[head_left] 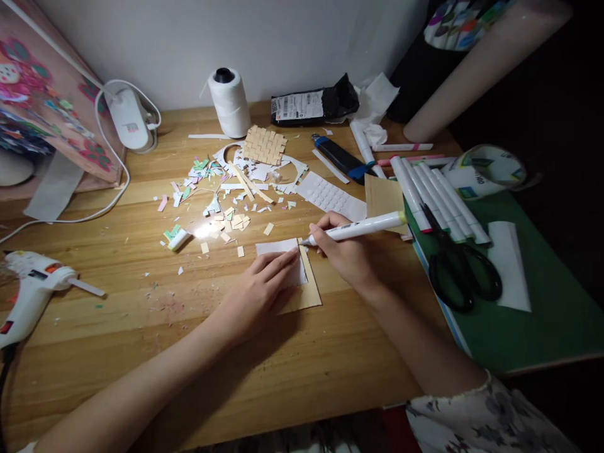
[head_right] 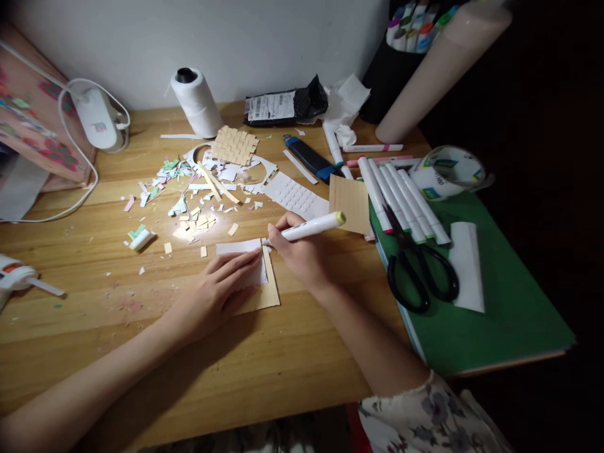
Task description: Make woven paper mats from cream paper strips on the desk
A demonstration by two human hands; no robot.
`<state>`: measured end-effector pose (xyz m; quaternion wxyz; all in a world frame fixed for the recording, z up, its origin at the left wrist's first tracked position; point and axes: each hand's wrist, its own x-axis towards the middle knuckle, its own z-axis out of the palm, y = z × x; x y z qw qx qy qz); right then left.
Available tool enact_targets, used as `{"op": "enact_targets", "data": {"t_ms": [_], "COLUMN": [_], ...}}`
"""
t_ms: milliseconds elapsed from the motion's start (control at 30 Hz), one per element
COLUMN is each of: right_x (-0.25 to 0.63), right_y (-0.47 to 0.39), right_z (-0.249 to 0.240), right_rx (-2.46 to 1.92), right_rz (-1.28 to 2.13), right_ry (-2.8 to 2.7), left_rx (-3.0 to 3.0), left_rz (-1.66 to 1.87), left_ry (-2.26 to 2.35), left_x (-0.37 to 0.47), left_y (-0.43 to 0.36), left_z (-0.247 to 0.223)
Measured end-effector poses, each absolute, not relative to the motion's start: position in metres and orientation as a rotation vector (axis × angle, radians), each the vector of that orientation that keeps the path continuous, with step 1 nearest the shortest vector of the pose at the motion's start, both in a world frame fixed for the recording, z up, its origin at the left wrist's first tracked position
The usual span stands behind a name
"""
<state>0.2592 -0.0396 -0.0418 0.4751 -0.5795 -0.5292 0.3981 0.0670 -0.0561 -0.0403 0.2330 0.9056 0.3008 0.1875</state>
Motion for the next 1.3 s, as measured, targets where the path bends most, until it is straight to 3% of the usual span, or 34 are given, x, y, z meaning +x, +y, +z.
{"op": "enact_targets", "data": {"t_ms": [767, 1300], "right_x": [0.264, 0.268], "right_y": [-0.043, -0.045], "right_z": [-0.032, -0.024], "right_rx": [-1.525, -1.512], "right_rz": [0.948, 1.224], "right_ry": [-1.531, -1.629], "left_rx": [2.512, 2.524], "left_rz": [0.476, 0.514], "left_ry": [0.830, 0.809], "left_x": [0.067, 0.067], "left_y": [-0.055, -0.055], "left_z": [-0.038, -0.037]}}
